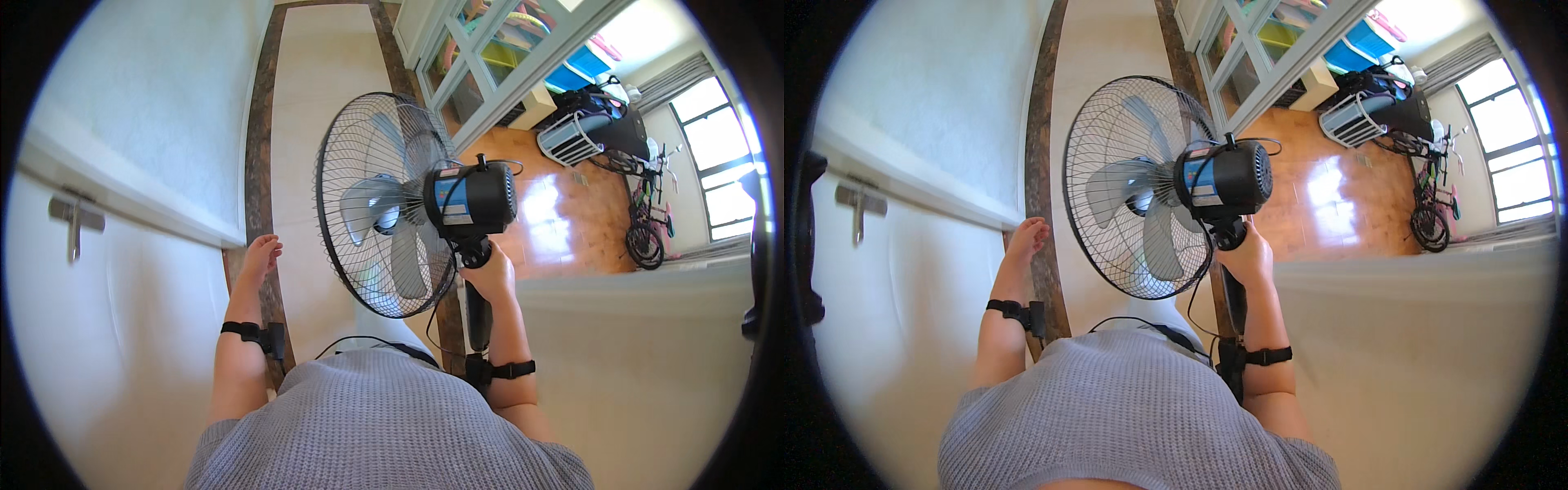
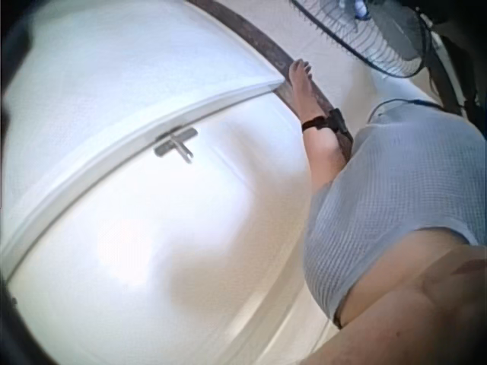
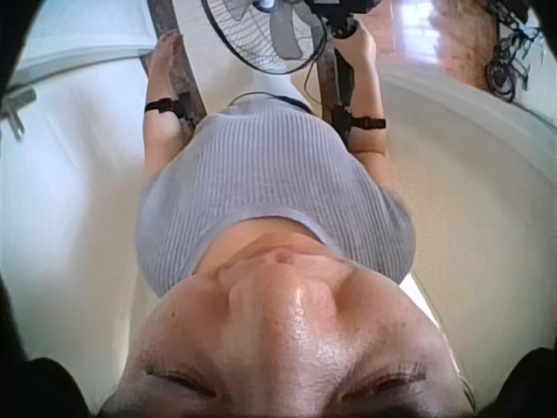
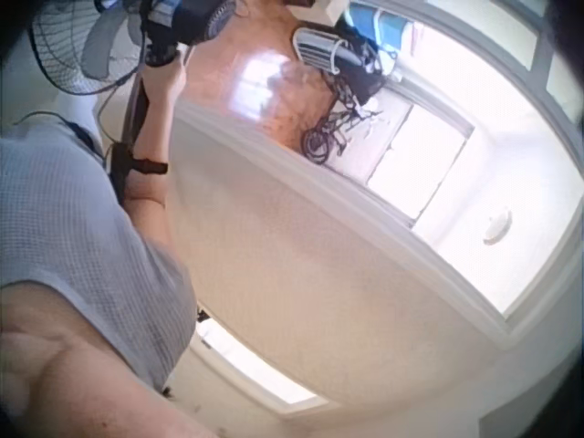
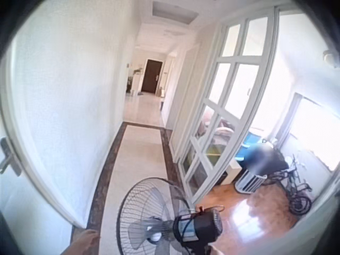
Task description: The person uses a screwdriver to adjust the fan's control panel and then moves the fan to another room. They continue to adjust the fan's control panel and then remove the fan's front grill.
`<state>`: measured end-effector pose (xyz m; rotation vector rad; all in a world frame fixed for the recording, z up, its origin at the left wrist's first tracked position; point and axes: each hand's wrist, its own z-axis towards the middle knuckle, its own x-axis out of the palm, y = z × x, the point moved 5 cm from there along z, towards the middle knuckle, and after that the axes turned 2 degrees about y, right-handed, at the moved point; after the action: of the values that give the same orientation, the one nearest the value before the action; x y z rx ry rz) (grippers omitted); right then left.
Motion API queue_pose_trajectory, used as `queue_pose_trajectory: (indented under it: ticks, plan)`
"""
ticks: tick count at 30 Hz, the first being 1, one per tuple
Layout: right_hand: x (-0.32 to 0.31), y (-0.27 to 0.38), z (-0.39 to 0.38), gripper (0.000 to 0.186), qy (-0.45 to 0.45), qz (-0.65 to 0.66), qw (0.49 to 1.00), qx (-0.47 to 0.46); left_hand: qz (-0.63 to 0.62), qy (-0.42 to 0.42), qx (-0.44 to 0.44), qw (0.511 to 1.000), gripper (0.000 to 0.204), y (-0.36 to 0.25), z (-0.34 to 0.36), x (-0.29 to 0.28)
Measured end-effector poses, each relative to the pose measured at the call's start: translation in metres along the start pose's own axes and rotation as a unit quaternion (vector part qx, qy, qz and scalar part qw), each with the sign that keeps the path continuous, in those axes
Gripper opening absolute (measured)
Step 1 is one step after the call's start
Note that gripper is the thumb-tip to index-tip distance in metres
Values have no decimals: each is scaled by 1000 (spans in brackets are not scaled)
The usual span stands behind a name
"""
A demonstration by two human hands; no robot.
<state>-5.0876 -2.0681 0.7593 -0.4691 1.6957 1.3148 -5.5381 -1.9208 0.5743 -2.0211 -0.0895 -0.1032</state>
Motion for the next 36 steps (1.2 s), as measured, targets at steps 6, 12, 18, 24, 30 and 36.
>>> queue_pose_trajectory:
  ticks: [6, 12, 18, 24, 30, 36]
  plan:
    - [-30, 17, 14, 61, 24, 25, 993, -115, -97, -200, -8, 975, 21, 34, -122, -71]
    - [-79, 10, -22, 61, 21, -11, 984, -177, -231, -318, -11, 919, 26, 157, -328, -125]
    - [-121, 44, -71, 61, 41, -32, 980, -192, -299, -376, 14, 877, 29, 173, -384, -130]
    - [-165, 67, -77, 72, 66, -29, 979, -193, -256, -241, 107, 930, 25, 2, -366, -56]
    - [-162, 26, -69, 67, 118, -35, 966, -226, -201, -296, 138, 924, 19, 22, -411, -1]
    - [-161, 1, -73, 64, 117, -59, 961, -242, -356, -402, -12, 844, 23, 197, -549, -5]
